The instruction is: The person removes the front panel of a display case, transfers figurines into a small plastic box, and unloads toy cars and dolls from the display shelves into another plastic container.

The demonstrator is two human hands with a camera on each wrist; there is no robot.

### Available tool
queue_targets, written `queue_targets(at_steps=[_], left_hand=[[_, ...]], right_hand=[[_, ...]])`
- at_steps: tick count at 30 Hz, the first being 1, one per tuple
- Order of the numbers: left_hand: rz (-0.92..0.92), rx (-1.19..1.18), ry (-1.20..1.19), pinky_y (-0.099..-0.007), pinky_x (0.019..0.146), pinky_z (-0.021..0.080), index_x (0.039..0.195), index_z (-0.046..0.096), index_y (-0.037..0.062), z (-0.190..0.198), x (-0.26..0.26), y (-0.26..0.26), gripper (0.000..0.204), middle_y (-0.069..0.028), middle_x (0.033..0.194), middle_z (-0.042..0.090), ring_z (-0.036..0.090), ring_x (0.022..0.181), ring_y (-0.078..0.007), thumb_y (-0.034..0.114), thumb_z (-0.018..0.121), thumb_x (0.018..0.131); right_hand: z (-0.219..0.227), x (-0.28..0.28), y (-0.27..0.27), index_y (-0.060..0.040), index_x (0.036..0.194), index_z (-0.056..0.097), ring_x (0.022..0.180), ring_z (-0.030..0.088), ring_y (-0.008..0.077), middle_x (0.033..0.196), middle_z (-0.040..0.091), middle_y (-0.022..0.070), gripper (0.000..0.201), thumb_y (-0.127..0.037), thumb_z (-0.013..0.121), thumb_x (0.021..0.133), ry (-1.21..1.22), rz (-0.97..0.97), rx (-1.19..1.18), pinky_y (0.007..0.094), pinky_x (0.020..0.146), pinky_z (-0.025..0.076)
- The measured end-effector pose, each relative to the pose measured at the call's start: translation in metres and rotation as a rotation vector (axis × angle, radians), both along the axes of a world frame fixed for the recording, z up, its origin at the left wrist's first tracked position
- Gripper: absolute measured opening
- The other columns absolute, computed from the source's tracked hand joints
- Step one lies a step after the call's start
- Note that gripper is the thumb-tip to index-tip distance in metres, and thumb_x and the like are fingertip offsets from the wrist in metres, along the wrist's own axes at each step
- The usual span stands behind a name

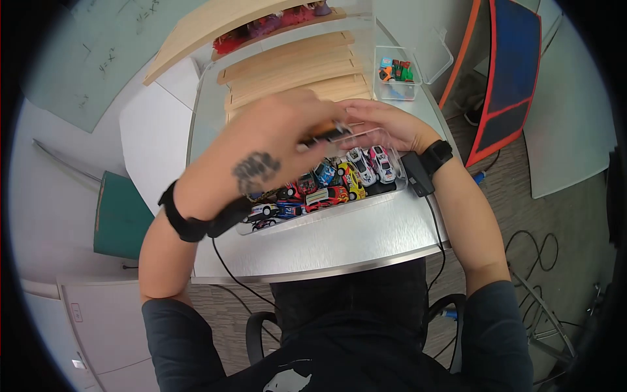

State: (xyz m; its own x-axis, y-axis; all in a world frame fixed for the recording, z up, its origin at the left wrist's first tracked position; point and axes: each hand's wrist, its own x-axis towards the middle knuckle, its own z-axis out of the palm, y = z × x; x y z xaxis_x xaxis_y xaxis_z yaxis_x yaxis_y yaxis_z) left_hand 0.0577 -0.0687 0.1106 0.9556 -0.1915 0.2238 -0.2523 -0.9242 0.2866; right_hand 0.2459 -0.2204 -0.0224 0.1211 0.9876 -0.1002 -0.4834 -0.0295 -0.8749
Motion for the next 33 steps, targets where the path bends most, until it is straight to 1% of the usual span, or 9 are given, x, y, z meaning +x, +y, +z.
queue_targets(at_steps=[1, 5, 8, 17, 21, 24, 26, 29, 33], left_hand=[[-0.1, 0.014, 0.003, -0.0372, 0.069, 0.054, 0.114, 0.066, 0.0081, -0.001, 0.0, -0.009, 0.034, -0.0115, 0.091, 0.063, 0.065, 0.073, -0.0272, 0.01, 0.072, 0.08], [-0.112, 0.122, -0.127, -0.0388, 0.071, 0.054, 0.116, 0.065, 0.0089, -0.032, 0.01, -0.03, 0.037, -0.012, 0.099, 0.062, 0.066, 0.077, -0.0297, 0.015, 0.074, 0.081], [-0.224, -0.043, -0.007, -0.0408, 0.077, 0.054, 0.123, 0.062, 0.0122, -0.036, 0.007, -0.04, 0.041, -0.0116, 0.109, 0.063, 0.066, 0.087, -0.0307, 0.018, 0.072, 0.084], [-0.214, 0.033, 0.25, -0.0409, 0.081, 0.053, 0.111, 0.069, 0.0072, -0.043, 0.011, -0.028, 0.026, -0.0133, 0.102, 0.066, 0.065, 0.093, -0.0328, 0.013, 0.068, 0.086], [-0.245, -0.09, -0.003, -0.0409, 0.082, 0.053, 0.111, 0.068, 0.0053, -0.032, 0.015, -0.018, 0.026, -0.0135, 0.104, 0.066, 0.064, 0.095, -0.0332, 0.013, 0.067, 0.086], [0.031, 0.112, -0.077, -0.0414, 0.084, 0.053, 0.114, 0.066, 0.0055, -0.02, 0.021, 0.007, 0.029, -0.0154, 0.106, 0.066, 0.064, 0.1, -0.0356, 0.015, 0.065, 0.087], [0.139, 0.237, -0.305, -0.0404, 0.085, 0.054, 0.117, 0.064, 0.0052, -0.028, 0.034, 0.047, 0.032, -0.0172, 0.108, 0.066, 0.066, 0.099, -0.0347, 0.016, 0.064, 0.087], [0.374, 0.216, -0.332, -0.0409, 0.086, 0.054, 0.122, 0.062, 0.0052, -0.027, 0.053, 0.095, 0.038, -0.02, 0.11, 0.066, 0.067, 0.098, -0.0321, 0.017, 0.064, 0.086], [0.322, 0.017, -0.258, -0.041, 0.088, 0.054, 0.129, 0.058, 0.0063, -0.022, 0.08, 0.096, 0.045, -0.0221, 0.114, 0.066, 0.068, 0.1, -0.0297, 0.019, 0.063, 0.086]], right_hand=[[0.001, -0.001, 0.0, -0.0069, 0.141, 0.05, 0.119, 0.061, 0.0213, 0.129, 0.061, 0.0134, 0.042, -0.019, 0.057, 0.101, 0.018, -0.049, -0.013, 0.0359, 0.099, 0.054], [-0.007, 0.003, 0.001, -0.0062, 0.139, 0.053, 0.116, 0.062, 0.0201, 0.125, 0.063, 0.0125, 0.04, -0.02, 0.057, 0.101, 0.019, -0.078, 0.043, 0.0352, 0.097, 0.055], [-0.001, 0.002, 0.0, -0.0041, 0.143, 0.047, 0.122, 0.06, 0.0217, 0.131, 0.061, 0.0153, 0.043, -0.018, 0.052, 0.103, -0.073, -0.026, 0.016, 0.0331, 0.1, 0.053], [0.006, -0.002, 0.0, -0.0052, 0.143, 0.048, 0.119, 0.063, 0.0214, 0.129, 0.062, 0.0146, 0.044, -0.016, 0.055, 0.101, -0.074, -0.026, -0.029, 0.0332, 0.097, 0.055], [0.003, -0.004, 0.0, -0.0059, 0.141, 0.05, 0.117, 0.063, 0.0226, 0.127, 0.063, 0.0145, 0.042, -0.017, 0.056, 0.101, -0.042, -0.071, -0.023, 0.0368, 0.101, 0.054], [0.001, -0.002, 0.0, -0.0058, 0.14, 0.05, 0.117, 0.063, 0.0237, 0.125, 0.064, 0.015, 0.042, -0.018, 0.057, 0.101, -0.026, -0.058, -0.011, 0.0373, 0.101, 0.053], [0.0, -0.001, 0.001, -0.005, 0.142, 0.048, 0.118, 0.063, 0.0245, 0.126, 0.063, 0.0156, 0.043, -0.019, 0.056, 0.102, -0.051, -0.024, -0.006, 0.037, 0.102, 0.053], [0.0, 0.0, 0.001, -0.0048, 0.141, 0.049, 0.118, 0.063, 0.0247, 0.125, 0.064, 0.0159, 0.043, -0.019, 0.056, 0.102, -0.053, -0.028, 0.005, 0.0372, 0.102, 0.053], [0.002, 0.0, 0.0, -0.0051, 0.141, 0.049, 0.117, 0.064, 0.0249, 0.125, 0.064, 0.0166, 0.042, -0.019, 0.056, 0.102, -0.046, -0.037, -0.01, 0.0374, 0.101, 0.054]])
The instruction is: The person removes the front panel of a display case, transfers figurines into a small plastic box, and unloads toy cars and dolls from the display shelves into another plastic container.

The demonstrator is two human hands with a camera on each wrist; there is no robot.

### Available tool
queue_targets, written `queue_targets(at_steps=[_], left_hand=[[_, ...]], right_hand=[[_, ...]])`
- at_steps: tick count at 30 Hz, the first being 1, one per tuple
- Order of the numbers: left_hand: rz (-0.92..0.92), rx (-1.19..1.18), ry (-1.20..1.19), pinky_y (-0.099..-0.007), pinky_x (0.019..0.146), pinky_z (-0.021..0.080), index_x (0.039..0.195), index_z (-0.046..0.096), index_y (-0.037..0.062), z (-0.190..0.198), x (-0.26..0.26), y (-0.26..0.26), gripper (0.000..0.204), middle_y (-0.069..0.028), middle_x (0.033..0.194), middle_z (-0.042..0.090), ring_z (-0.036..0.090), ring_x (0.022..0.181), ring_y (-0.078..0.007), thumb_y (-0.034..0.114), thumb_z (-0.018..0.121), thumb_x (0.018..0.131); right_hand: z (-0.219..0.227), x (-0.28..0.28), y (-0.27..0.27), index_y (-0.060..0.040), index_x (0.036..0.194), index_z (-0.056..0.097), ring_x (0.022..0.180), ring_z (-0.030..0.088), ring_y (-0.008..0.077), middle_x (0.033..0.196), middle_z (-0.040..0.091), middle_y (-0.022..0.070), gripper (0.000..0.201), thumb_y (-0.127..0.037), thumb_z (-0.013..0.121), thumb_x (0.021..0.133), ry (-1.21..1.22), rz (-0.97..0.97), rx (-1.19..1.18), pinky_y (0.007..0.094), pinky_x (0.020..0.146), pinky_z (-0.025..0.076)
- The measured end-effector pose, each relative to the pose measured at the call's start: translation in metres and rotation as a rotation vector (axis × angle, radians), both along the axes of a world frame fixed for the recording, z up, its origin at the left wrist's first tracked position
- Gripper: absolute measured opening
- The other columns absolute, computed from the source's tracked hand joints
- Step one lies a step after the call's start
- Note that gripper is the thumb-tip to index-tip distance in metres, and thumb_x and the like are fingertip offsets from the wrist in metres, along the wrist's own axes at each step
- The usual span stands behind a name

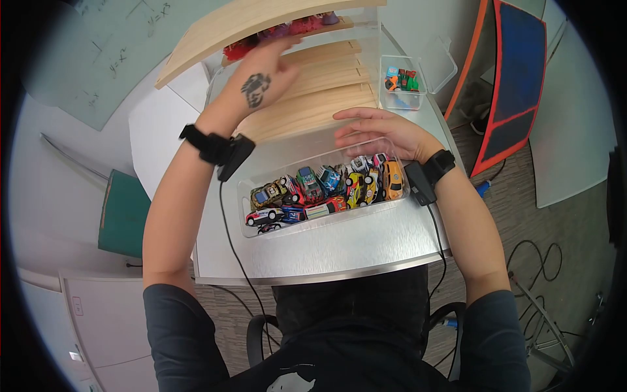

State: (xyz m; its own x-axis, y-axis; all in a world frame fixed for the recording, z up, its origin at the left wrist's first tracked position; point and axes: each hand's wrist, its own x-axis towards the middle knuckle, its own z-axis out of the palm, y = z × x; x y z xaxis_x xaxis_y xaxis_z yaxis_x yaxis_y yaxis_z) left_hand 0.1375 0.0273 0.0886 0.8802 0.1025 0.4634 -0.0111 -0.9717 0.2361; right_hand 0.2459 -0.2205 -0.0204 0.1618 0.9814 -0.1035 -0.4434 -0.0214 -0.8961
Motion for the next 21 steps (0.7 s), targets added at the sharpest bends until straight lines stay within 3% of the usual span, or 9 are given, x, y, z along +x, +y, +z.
queue_targets(at_steps=[2, 3, 5, 6, 8, 9, 12, 14, 21], left_hand=[[-0.175, 0.054, 0.079, -0.0416, 0.094, 0.051, 0.136, 0.054, 0.0073, 0.004, 0.021, -0.02, 0.052, -0.0226, 0.12, 0.065, 0.066, 0.106, -0.032, 0.019, 0.062, 0.087], [-0.175, 0.054, 0.076, -0.0416, 0.094, 0.051, 0.136, 0.054, 0.0073, 0.0, 0.036, -0.02, 0.052, -0.0226, 0.12, 0.065, 0.066, 0.106, -0.032, 0.019, 0.062, 0.087], [-0.257, 0.285, -0.097, -0.0411, 0.1, 0.047, 0.139, 0.05, 0.0059, -0.007, 0.069, -0.018, 0.055, -0.0225, 0.123, 0.064, 0.063, 0.114, -0.0348, 0.019, 0.06, 0.087], [-0.261, 0.285, -0.099, -0.0411, 0.1, 0.047, 0.139, 0.05, 0.0059, -0.007, 0.081, -0.019, 0.055, -0.0225, 0.123, 0.064, 0.063, 0.114, -0.0348, 0.019, 0.06, 0.087], [-0.095, 0.24, 0.016, -0.042, 0.105, 0.043, 0.138, 0.05, 0.0034, -0.005, 0.105, -0.022, 0.057, -0.0229, 0.125, 0.063, 0.058, 0.12, -0.0378, 0.018, 0.061, 0.084], [-0.107, 0.245, 0.011, -0.042, 0.105, 0.043, 0.138, 0.05, 0.0034, -0.003, 0.117, -0.021, 0.057, -0.0229, 0.125, 0.063, 0.058, 0.12, -0.0378, 0.018, 0.061, 0.084], [0.002, 0.23, 0.093, -0.0434, 0.102, 0.045, 0.131, 0.053, 0.0017, -0.005, 0.14, -0.02, 0.052, -0.0213, 0.121, 0.065, 0.059, 0.117, -0.0391, 0.017, 0.062, 0.082], [0.114, 0.353, 0.054, -0.0453, 0.094, 0.049, 0.121, 0.056, 0.0009, -0.01, 0.146, -0.021, 0.044, -0.0201, 0.117, 0.066, 0.062, 0.11, -0.0387, 0.014, 0.062, 0.08], [0.138, 0.315, -0.032, -0.0458, 0.086, 0.051, 0.109, 0.061, 0.0006, -0.007, 0.143, -0.03, 0.033, -0.0191, 0.105, 0.068, 0.065, 0.1, -0.0378, 0.014, 0.062, 0.079]], right_hand=[[0.0, 0.0, 0.0, -0.0052, 0.141, 0.049, 0.117, 0.064, 0.025, 0.125, 0.064, 0.0167, 0.042, -0.019, 0.056, 0.102, 0.005, 0.003, -0.001, 0.0376, 0.101, 0.054], [0.0, -0.001, 0.0, -0.0054, 0.141, 0.049, 0.117, 0.064, 0.0251, 0.126, 0.064, 0.0167, 0.042, -0.019, 0.056, 0.102, 0.008, -0.001, -0.004, 0.0377, 0.1, 0.054], [0.0, 0.0, 0.0, -0.0055, 0.141, 0.049, 0.117, 0.064, 0.0252, 0.126, 0.064, 0.0168, 0.042, -0.019, 0.055, 0.102, 0.008, -0.009, -0.009, 0.0378, 0.1, 0.055], [-0.002, 0.001, 0.001, -0.0057, 0.141, 0.048, 0.117, 0.064, 0.0252, 0.126, 0.063, 0.0167, 0.042, -0.019, 0.055, 0.102, 0.01, 0.0, -0.002, 0.0379, 0.1, 0.054], [-0.004, 0.002, 0.001, -0.0059, 0.142, 0.048, 0.117, 0.064, 0.0253, 0.126, 0.063, 0.0167, 0.041, -0.019, 0.054, 0.103, 0.011, -0.005, 0.01, 0.038, 0.1, 0.054], [-0.005, 0.002, 0.001, -0.006, 0.142, 0.048, 0.117, 0.064, 0.0253, 0.127, 0.063, 0.0168, 0.041, -0.019, 0.054, 0.103, 0.024, 0.005, 0.013, 0.0382, 0.1, 0.054], [-0.003, 0.002, 0.0, -0.0058, 0.142, 0.048, 0.118, 0.063, 0.0251, 0.127, 0.063, 0.0173, 0.041, -0.019, 0.053, 0.104, 0.041, 0.006, 0.013, 0.0385, 0.1, 0.054], [-0.002, 0.002, 0.0, -0.0058, 0.141, 0.048, 0.118, 0.063, 0.0251, 0.127, 0.063, 0.0178, 0.04, -0.019, 0.052, 0.104, 0.032, 0.019, 0.011, 0.0387, 0.1, 0.054], [-0.005, 0.004, 0.002, -0.0055, 0.141, 0.049, 0.118, 0.063, 0.0256, 0.127, 0.062, 0.0181, 0.04, -0.018, 0.052, 0.104, 0.054, 0.026, 0.023, 0.0397, 0.1, 0.054]])
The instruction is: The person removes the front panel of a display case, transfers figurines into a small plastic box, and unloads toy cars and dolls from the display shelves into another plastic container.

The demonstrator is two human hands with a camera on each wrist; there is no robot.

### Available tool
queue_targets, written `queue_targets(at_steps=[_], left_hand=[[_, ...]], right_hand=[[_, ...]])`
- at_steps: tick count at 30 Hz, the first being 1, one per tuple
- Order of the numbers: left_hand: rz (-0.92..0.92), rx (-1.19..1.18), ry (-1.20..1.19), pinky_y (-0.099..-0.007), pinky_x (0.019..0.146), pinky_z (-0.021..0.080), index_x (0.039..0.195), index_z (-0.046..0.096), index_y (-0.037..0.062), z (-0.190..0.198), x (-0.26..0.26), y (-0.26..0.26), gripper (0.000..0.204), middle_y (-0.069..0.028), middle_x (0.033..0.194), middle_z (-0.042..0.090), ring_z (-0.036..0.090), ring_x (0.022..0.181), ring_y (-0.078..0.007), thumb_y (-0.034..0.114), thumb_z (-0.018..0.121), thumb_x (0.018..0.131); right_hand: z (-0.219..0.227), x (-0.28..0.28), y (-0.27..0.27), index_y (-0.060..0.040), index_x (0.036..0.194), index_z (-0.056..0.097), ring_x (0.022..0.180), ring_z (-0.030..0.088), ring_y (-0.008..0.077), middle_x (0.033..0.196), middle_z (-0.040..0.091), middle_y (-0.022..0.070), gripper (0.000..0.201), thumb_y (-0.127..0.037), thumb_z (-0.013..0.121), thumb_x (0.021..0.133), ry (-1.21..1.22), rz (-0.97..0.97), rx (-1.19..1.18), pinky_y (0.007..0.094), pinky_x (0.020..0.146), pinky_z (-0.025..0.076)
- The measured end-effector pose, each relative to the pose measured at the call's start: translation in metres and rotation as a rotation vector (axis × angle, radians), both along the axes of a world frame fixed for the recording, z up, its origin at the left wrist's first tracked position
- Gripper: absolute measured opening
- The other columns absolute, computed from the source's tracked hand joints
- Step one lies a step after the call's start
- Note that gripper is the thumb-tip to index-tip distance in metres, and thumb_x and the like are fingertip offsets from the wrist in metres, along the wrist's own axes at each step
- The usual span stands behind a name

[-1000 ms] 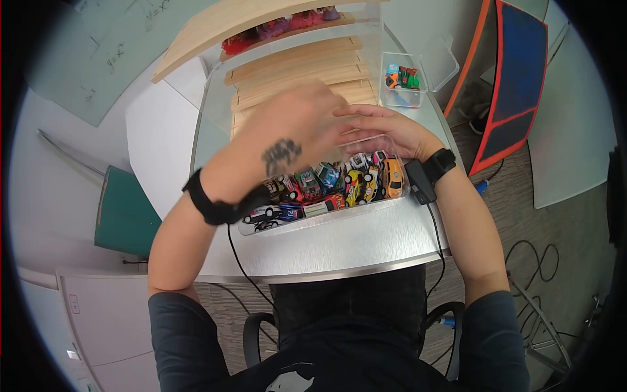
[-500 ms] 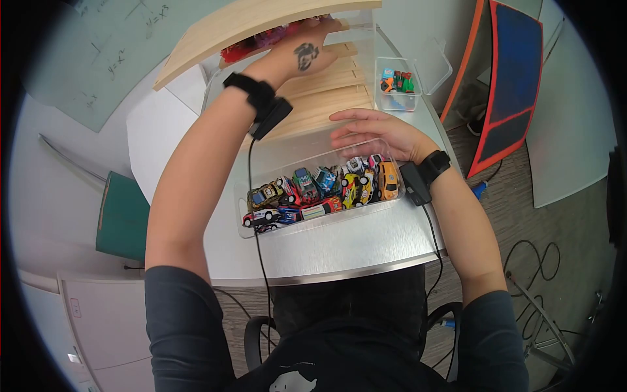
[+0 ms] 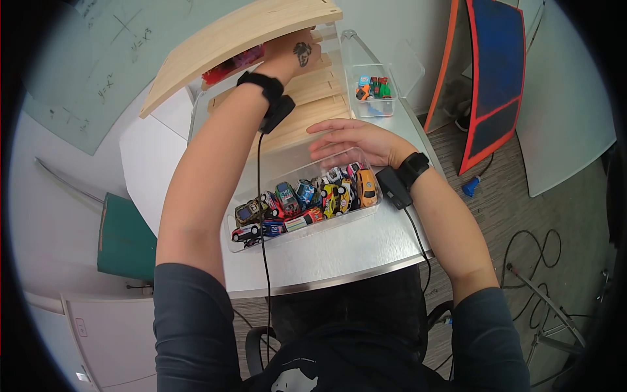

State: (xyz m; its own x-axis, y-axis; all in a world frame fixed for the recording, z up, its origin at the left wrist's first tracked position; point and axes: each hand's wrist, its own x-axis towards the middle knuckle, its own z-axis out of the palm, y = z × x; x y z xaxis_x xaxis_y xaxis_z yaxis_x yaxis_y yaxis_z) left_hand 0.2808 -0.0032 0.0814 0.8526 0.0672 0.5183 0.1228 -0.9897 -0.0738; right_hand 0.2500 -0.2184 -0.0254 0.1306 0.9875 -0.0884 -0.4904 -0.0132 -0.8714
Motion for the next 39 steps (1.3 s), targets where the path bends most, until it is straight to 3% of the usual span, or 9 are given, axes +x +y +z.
queue_targets(at_steps=[6, 8, 13, 15, 18, 22, 24, 30, 39], left_hand=[[-0.297, -0.244, 0.067, -0.0399, 0.08, 0.053, 0.108, 0.063, 0.004, 0.006, -0.082, -0.014, 0.029, -0.0176, 0.097, 0.068, 0.068, 0.091, -0.0311, 0.025, 0.062, 0.087], [-0.365, -0.446, 0.249, -0.029, 0.074, 0.049, 0.115, 0.062, 0.0064, 0.011, -0.113, -0.027, 0.032, -0.0084, 0.092, 0.065, 0.06, 0.081, -0.0159, 0.025, 0.067, 0.089], [-0.274, -0.522, 0.592, -0.0294, 0.068, 0.049, 0.118, 0.064, 0.0093, 0.035, -0.146, -0.077, 0.033, -0.0038, 0.089, 0.067, 0.057, 0.071, -0.0131, 0.032, 0.066, 0.094], [-0.629, -0.506, 0.396, -0.0322, 0.065, 0.05, 0.117, 0.065, 0.0095, 0.021, -0.14, -0.085, 0.031, -0.0074, 0.083, 0.068, 0.059, 0.066, -0.0174, 0.03, 0.063, 0.094], [-0.684, -0.337, 0.286, -0.0387, 0.067, 0.052, 0.115, 0.066, 0.0083, 0.013, -0.121, -0.112, 0.027, -0.0144, 0.085, 0.069, 0.066, 0.072, -0.0285, 0.024, 0.061, 0.094], [-0.654, -0.319, 0.275, -0.046, 0.073, 0.053, 0.11, 0.066, 0.0052, -0.013, -0.073, -0.129, 0.023, -0.0214, 0.094, 0.069, 0.067, 0.084, -0.04, 0.017, 0.059, 0.092], [-0.454, -0.165, 0.203, -0.048, 0.08, 0.054, 0.105, 0.066, 0.003, -0.022, -0.048, -0.129, 0.02, -0.0245, 0.098, 0.069, 0.066, 0.09, -0.0442, 0.015, 0.057, 0.093], [-0.213, -0.207, 0.44, -0.0451, 0.083, 0.055, 0.105, 0.066, 0.0017, -0.026, -0.031, -0.138, 0.025, -0.0263, 0.104, 0.068, 0.067, 0.099, -0.0399, 0.01, 0.068, 0.081], [-0.322, -0.019, 0.401, -0.0463, 0.073, 0.055, 0.093, 0.072, 0.0062, -0.031, -0.035, -0.132, 0.017, -0.0185, 0.089, 0.072, 0.069, 0.086, -0.0383, 0.013, 0.059, 0.085]], right_hand=[[-0.005, 0.001, 0.001, -0.0034, 0.137, 0.052, 0.117, 0.063, 0.0287, 0.122, 0.063, 0.0185, 0.038, -0.015, 0.056, 0.101, 0.071, -0.004, 0.026, 0.0413, 0.101, 0.053], [-0.006, 0.002, 0.002, -0.0021, 0.137, 0.051, 0.117, 0.063, 0.0292, 0.122, 0.062, 0.0186, 0.038, -0.015, 0.055, 0.102, 0.067, 0.014, 0.038, 0.0416, 0.101, 0.053], [-0.007, 0.0, 0.001, 0.0001, 0.133, 0.053, 0.117, 0.063, 0.0298, 0.123, 0.062, 0.0188, 0.034, -0.018, 0.052, 0.103, 0.072, -0.013, 0.029, 0.0413, 0.101, 0.054], [-0.008, -0.001, 0.001, 0.0004, 0.131, 0.054, 0.117, 0.063, 0.0299, 0.123, 0.062, 0.0186, 0.033, -0.019, 0.052, 0.104, 0.083, -0.045, 0.023, 0.0409, 0.1, 0.054], [-0.005, -0.002, 0.0, -0.0004, 0.129, 0.054, 0.116, 0.063, 0.0302, 0.122, 0.063, 0.0184, 0.032, -0.02, 0.053, 0.104, 0.03, -0.057, 0.004, 0.0409, 0.098, 0.055], [-0.021, 0.006, 0.003, -0.0008, 0.13, 0.053, 0.114, 0.065, 0.028, 0.121, 0.064, 0.0169, 0.034, -0.02, 0.055, 0.102, 0.044, -0.062, 0.018, 0.0411, 0.094, 0.058], [-0.023, 0.006, 0.004, -0.0006, 0.131, 0.052, 0.113, 0.065, 0.0273, 0.122, 0.065, 0.0164, 0.035, -0.02, 0.057, 0.102, 0.056, -0.103, -0.01, 0.0414, 0.092, 0.058], [0.0, -0.005, -0.002, 0.0001, 0.131, 0.052, 0.108, 0.067, 0.026, 0.125, 0.064, 0.0151, 0.035, -0.015, 0.058, 0.1, 0.118, -0.106, 0.018, 0.0431, 0.091, 0.059], [-0.007, -0.004, -0.002, -0.0003, 0.128, 0.055, 0.107, 0.068, 0.0252, 0.124, 0.066, 0.0129, 0.032, -0.012, 0.058, 0.099, 0.036, -0.133, 0.03, 0.0441, 0.09, 0.058]])
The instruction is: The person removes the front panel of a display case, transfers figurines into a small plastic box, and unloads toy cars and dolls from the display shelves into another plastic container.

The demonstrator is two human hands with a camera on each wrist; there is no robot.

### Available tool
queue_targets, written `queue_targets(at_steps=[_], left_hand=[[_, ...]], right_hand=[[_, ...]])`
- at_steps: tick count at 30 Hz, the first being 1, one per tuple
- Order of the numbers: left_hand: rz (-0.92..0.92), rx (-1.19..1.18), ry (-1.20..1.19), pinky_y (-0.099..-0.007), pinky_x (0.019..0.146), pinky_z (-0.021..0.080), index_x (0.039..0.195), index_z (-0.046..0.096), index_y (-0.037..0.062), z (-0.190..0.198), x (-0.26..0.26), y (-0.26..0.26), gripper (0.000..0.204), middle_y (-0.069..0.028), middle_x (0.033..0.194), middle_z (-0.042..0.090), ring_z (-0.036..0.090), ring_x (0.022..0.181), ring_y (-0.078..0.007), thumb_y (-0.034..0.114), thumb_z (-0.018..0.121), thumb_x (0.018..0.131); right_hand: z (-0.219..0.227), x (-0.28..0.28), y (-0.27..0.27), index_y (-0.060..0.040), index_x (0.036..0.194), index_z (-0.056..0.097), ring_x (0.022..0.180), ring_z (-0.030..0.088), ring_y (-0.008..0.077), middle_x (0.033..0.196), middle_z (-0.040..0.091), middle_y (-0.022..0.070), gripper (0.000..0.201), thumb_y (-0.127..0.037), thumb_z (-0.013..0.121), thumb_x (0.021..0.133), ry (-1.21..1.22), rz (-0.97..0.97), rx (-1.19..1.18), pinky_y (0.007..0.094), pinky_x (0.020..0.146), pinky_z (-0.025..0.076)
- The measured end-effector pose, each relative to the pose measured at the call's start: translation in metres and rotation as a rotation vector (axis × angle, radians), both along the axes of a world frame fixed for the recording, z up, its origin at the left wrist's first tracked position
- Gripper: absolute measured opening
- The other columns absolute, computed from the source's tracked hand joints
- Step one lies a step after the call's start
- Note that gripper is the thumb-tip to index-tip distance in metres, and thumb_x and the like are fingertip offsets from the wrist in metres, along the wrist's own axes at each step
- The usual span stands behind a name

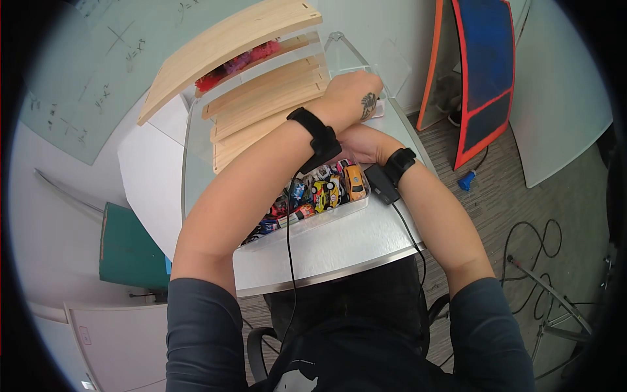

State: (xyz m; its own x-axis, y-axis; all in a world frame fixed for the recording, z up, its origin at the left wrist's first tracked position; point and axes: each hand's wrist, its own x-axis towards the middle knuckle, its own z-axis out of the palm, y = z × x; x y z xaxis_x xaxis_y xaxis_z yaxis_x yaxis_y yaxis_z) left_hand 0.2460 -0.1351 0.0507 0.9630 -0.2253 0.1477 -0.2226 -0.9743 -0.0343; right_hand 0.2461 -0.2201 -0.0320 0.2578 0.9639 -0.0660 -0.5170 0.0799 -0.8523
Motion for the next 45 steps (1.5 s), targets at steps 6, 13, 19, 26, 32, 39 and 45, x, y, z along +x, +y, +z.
queue_targets(at_steps=[6, 13, 19, 26, 32, 39, 45], left_hand=[[-0.031, -0.064, 0.027, -0.0449, 0.073, 0.055, 0.092, 0.073, 0.0068, -0.006, -0.004, -0.005, 0.018, -0.0175, 0.088, 0.072, 0.069, 0.084, -0.0379, 0.016, 0.06, 0.084], [-0.124, -0.367, -0.144, -0.0424, 0.073, 0.055, 0.094, 0.072, 0.0044, 0.024, -0.059, 0.021, 0.024, -0.0174, 0.084, 0.072, 0.069, 0.079, -0.0365, 0.024, 0.062, 0.084], [0.37, -0.229, -0.272, -0.045, 0.079, 0.055, 0.099, 0.072, 0.0052, 0.05, -0.087, 0.093, 0.027, -0.0217, 0.089, 0.07, 0.068, 0.086, -0.039, 0.023, 0.06, 0.081], [0.333, 0.242, -0.317, -0.046, 0.094, 0.05, 0.14, 0.048, 0.0133, 0.051, -0.035, 0.151, 0.061, -0.0216, 0.126, 0.06, 0.057, 0.118, -0.0403, 0.02, 0.065, 0.082], [0.319, 0.343, -0.304, -0.0446, 0.097, 0.048, 0.137, 0.051, 0.014, 0.039, -0.012, 0.171, 0.06, -0.0145, 0.123, 0.062, 0.058, 0.116, -0.0351, 0.015, 0.067, 0.079], [0.248, 0.133, -0.375, -0.0414, 0.09, 0.051, 0.123, 0.063, 0.0155, 0.035, -0.023, 0.191, 0.038, -0.0133, 0.112, 0.065, 0.063, 0.105, -0.0319, 0.013, 0.064, 0.085], [0.236, 0.055, -0.219, -0.0431, 0.08, 0.054, 0.117, 0.064, 0.0152, 0.037, -0.09, 0.142, 0.028, -0.0165, 0.098, 0.069, 0.068, 0.093, -0.0325, 0.013, 0.061, 0.09]], right_hand=[[-0.01, 0.002, 0.003, -0.0026, 0.13, 0.056, 0.108, 0.066, 0.0226, 0.122, 0.067, 0.0137, 0.033, -0.014, 0.058, 0.1, -0.028, -0.001, -0.045, 0.0384, 0.092, 0.055], [0.002, 0.0, 0.0, -0.0007, 0.129, 0.055, 0.114, 0.064, 0.0256, 0.123, 0.064, 0.0158, 0.033, -0.016, 0.058, 0.1, -0.049, 0.047, -0.075, 0.038, 0.097, 0.054], [0.001, 0.001, 0.003, -0.0026, 0.138, 0.051, 0.118, 0.063, 0.0269, 0.126, 0.063, 0.0191, 0.039, -0.018, 0.053, 0.103, -0.057, 0.11, -0.014, 0.0408, 0.101, 0.054], [0.009, -0.001, 0.001, -0.003, 0.136, 0.053, 0.116, 0.064, 0.027, 0.123, 0.064, 0.0195, 0.037, -0.015, 0.055, 0.101, -0.046, 0.08, -0.038, 0.0405, 0.101, 0.054], [0.007, 0.0, 0.002, -0.0036, 0.135, 0.053, 0.115, 0.064, 0.0269, 0.123, 0.064, 0.0192, 0.036, -0.016, 0.055, 0.101, -0.036, 0.083, -0.038, 0.0414, 0.1, 0.054], [0.01, -0.001, 0.002, -0.0045, 0.138, 0.052, 0.115, 0.065, 0.0258, 0.124, 0.064, 0.0176, 0.037, -0.017, 0.053, 0.103, -0.046, 0.081, -0.059, 0.0392, 0.1, 0.054], [0.009, 0.0, 0.001, -0.004, 0.138, 0.051, 0.116, 0.064, 0.0262, 0.124, 0.064, 0.018, 0.038, -0.016, 0.053, 0.102, -0.047, 0.077, -0.054, 0.0392, 0.101, 0.054]])
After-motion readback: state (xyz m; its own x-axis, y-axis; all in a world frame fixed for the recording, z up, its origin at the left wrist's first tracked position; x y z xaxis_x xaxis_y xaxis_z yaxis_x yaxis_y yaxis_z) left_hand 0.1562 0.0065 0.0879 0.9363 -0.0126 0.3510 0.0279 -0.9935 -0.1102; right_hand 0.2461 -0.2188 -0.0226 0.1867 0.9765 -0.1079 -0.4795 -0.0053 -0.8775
